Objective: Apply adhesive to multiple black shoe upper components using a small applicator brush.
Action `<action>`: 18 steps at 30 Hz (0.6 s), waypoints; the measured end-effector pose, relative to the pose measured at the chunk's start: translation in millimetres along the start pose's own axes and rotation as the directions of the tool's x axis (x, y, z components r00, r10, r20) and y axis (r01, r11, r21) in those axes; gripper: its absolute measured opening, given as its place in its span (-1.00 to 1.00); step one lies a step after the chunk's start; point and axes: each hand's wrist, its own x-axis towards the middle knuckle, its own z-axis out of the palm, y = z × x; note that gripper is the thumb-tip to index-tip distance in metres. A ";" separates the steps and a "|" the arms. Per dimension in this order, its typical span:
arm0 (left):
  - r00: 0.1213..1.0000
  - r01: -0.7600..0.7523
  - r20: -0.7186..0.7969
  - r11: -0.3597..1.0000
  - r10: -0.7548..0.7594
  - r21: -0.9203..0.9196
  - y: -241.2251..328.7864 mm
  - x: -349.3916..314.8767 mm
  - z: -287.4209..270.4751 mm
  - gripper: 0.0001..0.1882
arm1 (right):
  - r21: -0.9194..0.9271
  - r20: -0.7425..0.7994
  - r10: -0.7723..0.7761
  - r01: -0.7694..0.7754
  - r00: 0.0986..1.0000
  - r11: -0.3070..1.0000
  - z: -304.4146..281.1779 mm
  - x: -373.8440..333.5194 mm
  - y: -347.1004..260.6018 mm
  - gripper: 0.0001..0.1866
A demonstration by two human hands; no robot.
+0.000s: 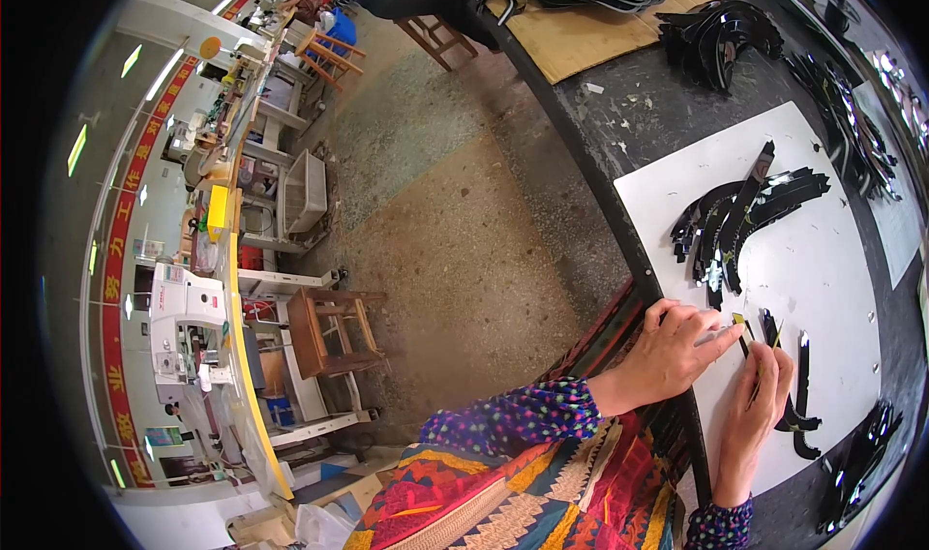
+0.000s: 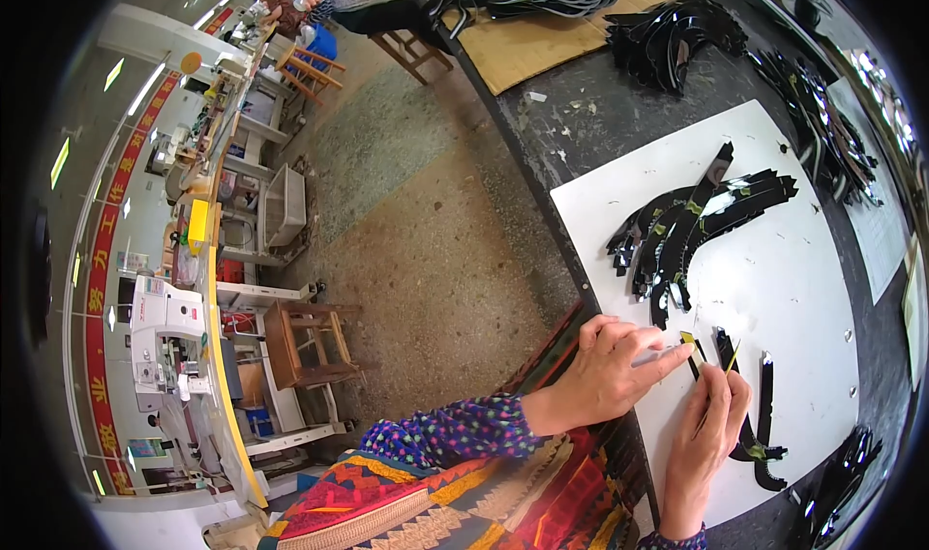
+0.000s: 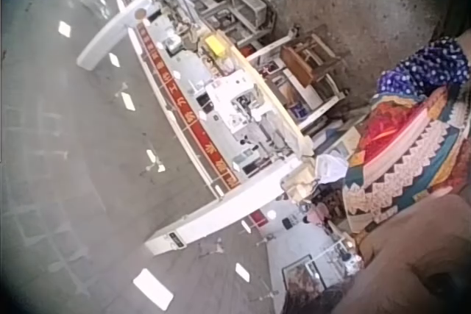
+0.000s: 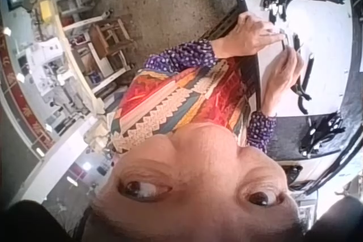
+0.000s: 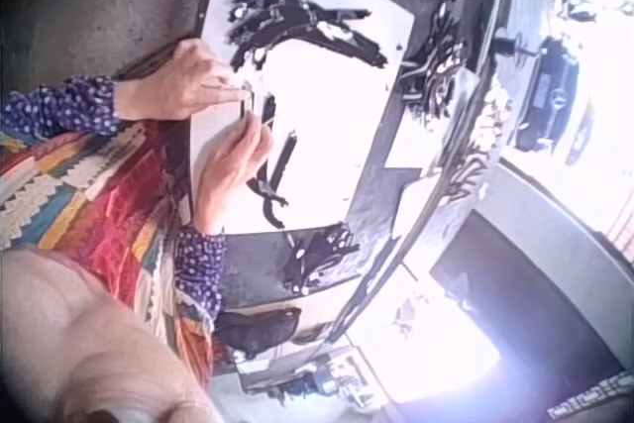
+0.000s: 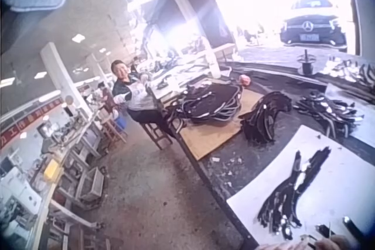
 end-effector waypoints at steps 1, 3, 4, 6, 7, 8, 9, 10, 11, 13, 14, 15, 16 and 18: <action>1.000 0.004 0.004 1.000 -0.004 -0.005 0.3 -0.1 -0.1 -0.53 | 0.000 0.000 -0.004 0.004 1.000 1.000 0.2 -0.3 0.6 -0.77; 1.000 0.008 0.009 1.000 -0.008 -0.011 0.7 -0.2 -0.1 -0.53 | -0.003 -0.001 -0.007 0.007 1.000 1.000 0.5 -0.7 1.4 -0.77; 1.000 0.007 0.008 1.000 -0.007 -0.001 0.9 -0.3 0.0 -0.53 | -0.006 -0.002 -0.010 0.010 1.000 1.000 0.5 -0.8 1.5 -0.77; 1.000 0.007 0.007 1.000 -0.007 0.008 1.0 -0.4 -0.2 -0.53 | -0.006 0.000 -0.006 0.006 1.000 1.000 0.6 -1.2 1.7 -0.77; 1.000 0.007 0.007 1.000 -0.007 0.007 1.0 -0.4 -0.5 -0.53 | -0.004 0.002 -0.001 0.001 1.000 1.000 0.6 -1.3 1.5 -0.77; 1.000 0.007 0.007 1.000 -0.007 0.006 0.9 -0.4 -0.8 -0.53 | -0.005 0.003 -0.002 0.002 1.000 1.000 0.7 -1.2 1.2 -0.77; 1.000 0.007 0.006 1.000 -0.007 0.006 0.9 -0.4 -1.0 -0.53 | -0.003 0.002 -0.001 0.001 1.000 1.000 0.8 -1.0 0.9 -0.77; 1.000 0.008 0.007 1.000 -0.008 0.002 0.9 -0.3 -1.2 -0.53 | -0.001 0.002 0.000 0.000 1.000 1.000 0.9 -0.8 0.8 -0.77; 1.000 0.009 0.008 1.000 -0.009 -0.001 0.8 -0.2 -1.4 -0.53 | -0.002 0.002 0.000 0.000 1.000 1.000 1.1 -0.7 0.8 -0.77; 1.000 0.008 0.006 1.000 -0.008 -0.004 0.0 -0.5 -0.8 -0.53 | -0.006 -0.002 -0.001 0.001 1.000 1.000 1.5 -0.6 0.8 -0.77; 1.000 0.007 0.005 1.000 -0.007 -0.008 -0.3 -0.4 -0.8 -0.53 | -0.005 -0.002 -0.001 0.001 1.000 1.000 1.6 -0.2 0.4 -0.77; 1.000 0.008 0.005 1.000 -0.008 -0.009 -0.3 -0.3 -0.7 -0.53 | -0.008 -0.004 -0.001 0.001 1.000 1.000 1.5 -0.1 0.0 -0.77; 1.000 0.007 0.002 1.000 -0.007 -0.007 -0.2 0.1 -0.9 -0.54 | -0.010 -0.006 0.000 0.000 1.000 1.000 1.4 0.1 -0.4 -0.76; 1.000 0.007 -0.002 1.000 -0.007 -0.005 0.3 0.7 -1.2 -0.54 | -0.011 -0.005 0.000 0.000 1.000 1.000 0.9 0.2 -0.6 -0.76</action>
